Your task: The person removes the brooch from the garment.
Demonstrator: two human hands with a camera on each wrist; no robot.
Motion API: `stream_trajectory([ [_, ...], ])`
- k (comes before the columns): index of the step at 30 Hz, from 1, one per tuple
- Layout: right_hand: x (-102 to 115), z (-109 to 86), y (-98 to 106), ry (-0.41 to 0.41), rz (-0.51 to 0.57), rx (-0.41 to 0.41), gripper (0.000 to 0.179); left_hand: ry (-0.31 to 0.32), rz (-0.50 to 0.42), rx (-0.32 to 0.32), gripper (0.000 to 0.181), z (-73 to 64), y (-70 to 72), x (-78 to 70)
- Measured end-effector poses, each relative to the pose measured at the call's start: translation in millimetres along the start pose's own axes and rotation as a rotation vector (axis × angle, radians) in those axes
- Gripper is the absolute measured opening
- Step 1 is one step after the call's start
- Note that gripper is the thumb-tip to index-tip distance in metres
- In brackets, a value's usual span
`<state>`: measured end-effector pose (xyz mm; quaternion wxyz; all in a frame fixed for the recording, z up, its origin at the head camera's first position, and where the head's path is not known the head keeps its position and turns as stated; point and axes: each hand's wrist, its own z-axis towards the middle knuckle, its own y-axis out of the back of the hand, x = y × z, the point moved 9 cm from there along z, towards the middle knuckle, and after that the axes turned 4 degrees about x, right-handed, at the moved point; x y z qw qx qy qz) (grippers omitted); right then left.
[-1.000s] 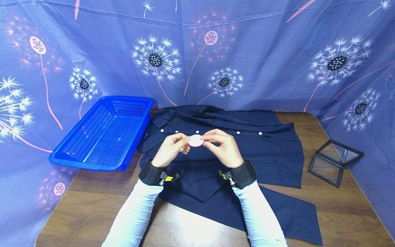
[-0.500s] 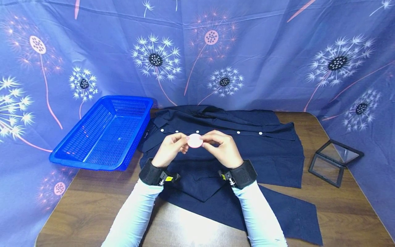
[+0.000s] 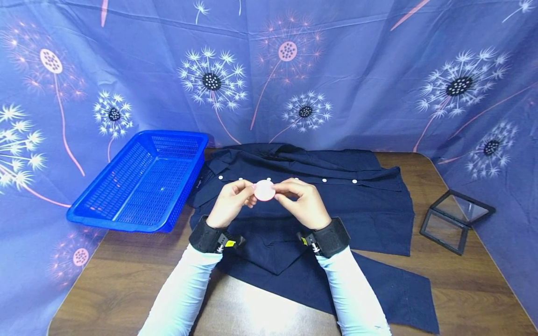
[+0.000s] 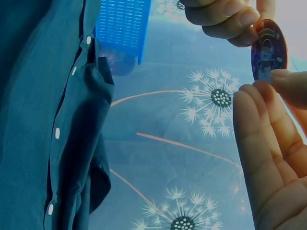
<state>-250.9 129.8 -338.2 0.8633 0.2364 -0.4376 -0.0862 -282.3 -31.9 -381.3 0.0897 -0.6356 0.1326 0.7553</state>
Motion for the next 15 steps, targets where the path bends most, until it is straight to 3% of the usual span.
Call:
stream_trajectory([
  [15,-7.8,-3.1,8.4,-0.029,0.067,-0.028,0.023,-0.044,0.075,0.029,0.020,-0.4,-3.2,-4.6],
])
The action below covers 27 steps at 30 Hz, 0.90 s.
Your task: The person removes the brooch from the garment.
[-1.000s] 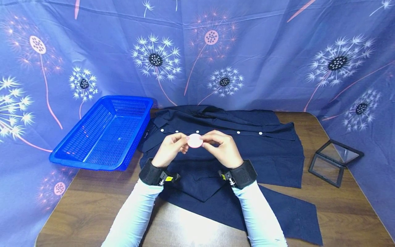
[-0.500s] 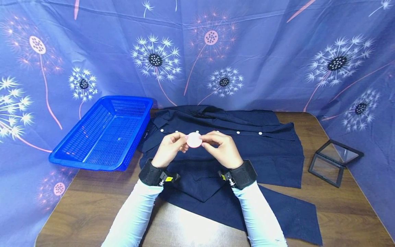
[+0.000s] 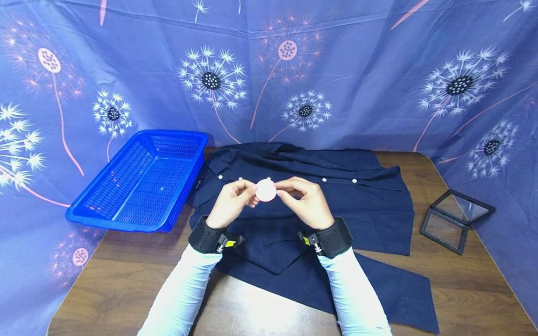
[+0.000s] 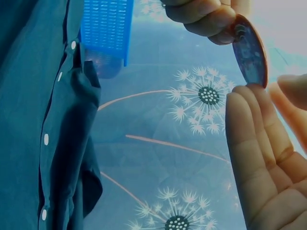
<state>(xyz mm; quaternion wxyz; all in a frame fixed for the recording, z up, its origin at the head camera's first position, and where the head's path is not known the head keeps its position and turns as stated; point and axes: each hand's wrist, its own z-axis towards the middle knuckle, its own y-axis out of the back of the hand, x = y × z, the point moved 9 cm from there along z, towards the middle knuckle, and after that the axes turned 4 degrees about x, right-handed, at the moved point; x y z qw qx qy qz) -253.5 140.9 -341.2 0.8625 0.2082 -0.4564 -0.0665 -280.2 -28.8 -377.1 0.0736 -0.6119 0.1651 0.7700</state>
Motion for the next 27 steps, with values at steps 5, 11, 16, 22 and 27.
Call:
stream_trajectory([
  [5,-1.0,-0.4,2.5,-0.056,0.004,-0.033,0.023,-0.010,0.036,-0.002,0.019,-1.0,0.1,-4.6],
  [11,-7.0,0.8,0.9,-0.115,0.068,-0.054,0.023,-0.030,0.085,0.014,0.018,-1.3,-0.5,-7.4],
  [16,-12.2,0.8,-7.3,-0.188,0.028,-0.013,0.019,-0.059,0.144,0.034,0.018,-1.0,-2.1,-7.6],
  [22,-17.0,0.5,-14.4,-0.239,0.013,0.008,0.019,-0.079,0.182,0.039,0.019,-1.4,-3.7,-9.0],
  [27,-17.7,0.3,-17.3,-0.245,-0.029,0.007,0.017,-0.080,0.210,0.036,0.018,-2.0,-4.7,-9.5],
])
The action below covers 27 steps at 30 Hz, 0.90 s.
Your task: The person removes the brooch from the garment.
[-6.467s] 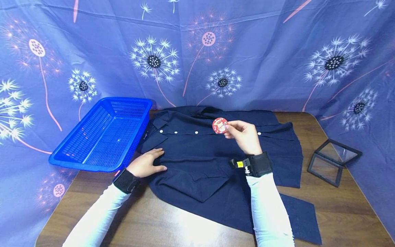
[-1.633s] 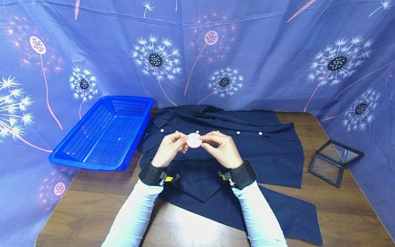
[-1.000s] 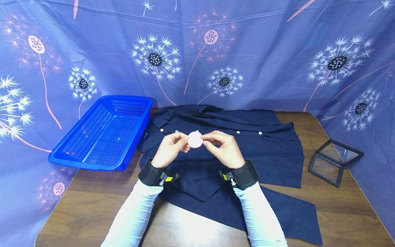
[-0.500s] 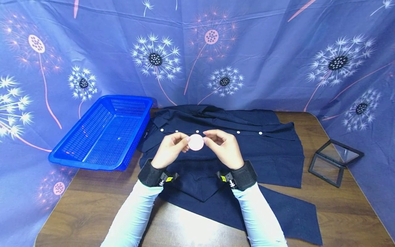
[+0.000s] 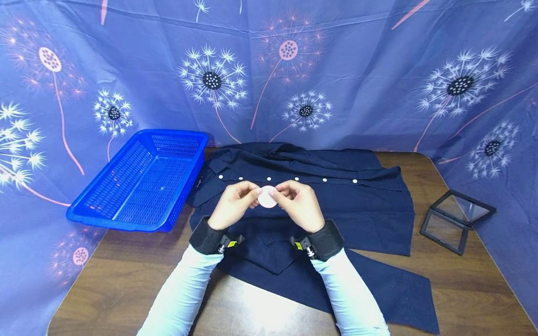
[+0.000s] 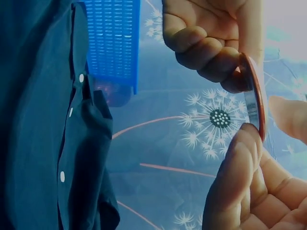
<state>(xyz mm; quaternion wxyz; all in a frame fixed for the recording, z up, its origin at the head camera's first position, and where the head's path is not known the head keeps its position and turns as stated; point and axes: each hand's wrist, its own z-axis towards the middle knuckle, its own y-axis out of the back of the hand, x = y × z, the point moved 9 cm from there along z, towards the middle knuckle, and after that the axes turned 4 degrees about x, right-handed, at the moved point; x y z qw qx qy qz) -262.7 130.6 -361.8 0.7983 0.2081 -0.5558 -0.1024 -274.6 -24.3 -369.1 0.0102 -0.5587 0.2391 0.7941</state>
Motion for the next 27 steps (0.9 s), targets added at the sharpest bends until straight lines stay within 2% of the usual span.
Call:
stream_trajectory([
  [8,4.1,-1.9,1.1,0.003,-0.137,-0.046,0.018,-0.030,0.021,0.020,0.016,-0.1,-3.4,-4.4],
  [17,5.1,-2.4,0.5,-0.018,-0.129,-0.024,0.020,-0.033,0.037,0.021,0.016,-1.1,-3.6,-5.7],
  [27,4.6,-1.4,1.5,0.000,-0.113,-0.014,0.017,-0.001,0.032,0.026,0.015,-1.8,-4.7,-4.3],
])
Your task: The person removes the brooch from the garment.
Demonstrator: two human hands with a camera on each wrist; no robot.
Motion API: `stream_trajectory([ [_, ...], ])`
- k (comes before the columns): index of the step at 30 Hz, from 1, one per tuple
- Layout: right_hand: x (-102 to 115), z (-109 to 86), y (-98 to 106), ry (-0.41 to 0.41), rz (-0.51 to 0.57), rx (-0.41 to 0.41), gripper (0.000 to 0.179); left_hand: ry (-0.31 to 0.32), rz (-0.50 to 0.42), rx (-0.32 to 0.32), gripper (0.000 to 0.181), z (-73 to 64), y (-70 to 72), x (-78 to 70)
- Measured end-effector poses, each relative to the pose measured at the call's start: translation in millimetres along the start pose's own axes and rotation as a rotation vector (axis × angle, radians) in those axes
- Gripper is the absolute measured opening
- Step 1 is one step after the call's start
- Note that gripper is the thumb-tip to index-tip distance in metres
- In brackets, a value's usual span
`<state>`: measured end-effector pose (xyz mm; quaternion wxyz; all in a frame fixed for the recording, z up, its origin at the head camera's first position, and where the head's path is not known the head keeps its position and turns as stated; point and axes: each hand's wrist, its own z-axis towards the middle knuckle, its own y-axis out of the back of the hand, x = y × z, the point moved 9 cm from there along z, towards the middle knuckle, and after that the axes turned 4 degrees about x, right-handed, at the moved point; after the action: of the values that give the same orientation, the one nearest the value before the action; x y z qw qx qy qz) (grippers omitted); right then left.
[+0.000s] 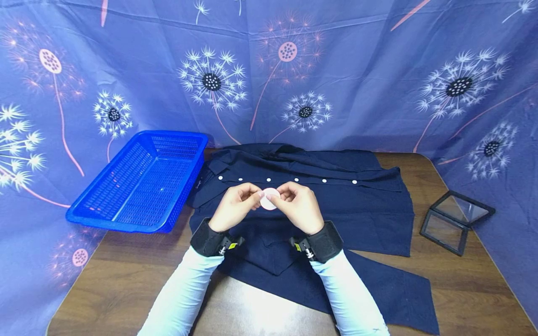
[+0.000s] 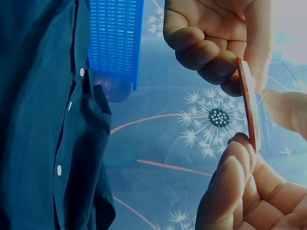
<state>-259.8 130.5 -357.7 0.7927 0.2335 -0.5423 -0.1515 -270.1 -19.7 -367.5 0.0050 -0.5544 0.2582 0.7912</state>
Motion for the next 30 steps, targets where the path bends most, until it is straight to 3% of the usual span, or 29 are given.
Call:
stream_trajectory([
  [5,-3.6,0.3,-0.1,-0.005,0.002,-0.003,0.017,0.026,-0.005,0.010,0.013,-0.6,-1.2,2.8],
  [30,-2.9,0.5,-4.9,-0.004,0.027,0.044,0.019,0.027,-0.011,-0.021,0.014,-0.2,2.4,3.8],
])
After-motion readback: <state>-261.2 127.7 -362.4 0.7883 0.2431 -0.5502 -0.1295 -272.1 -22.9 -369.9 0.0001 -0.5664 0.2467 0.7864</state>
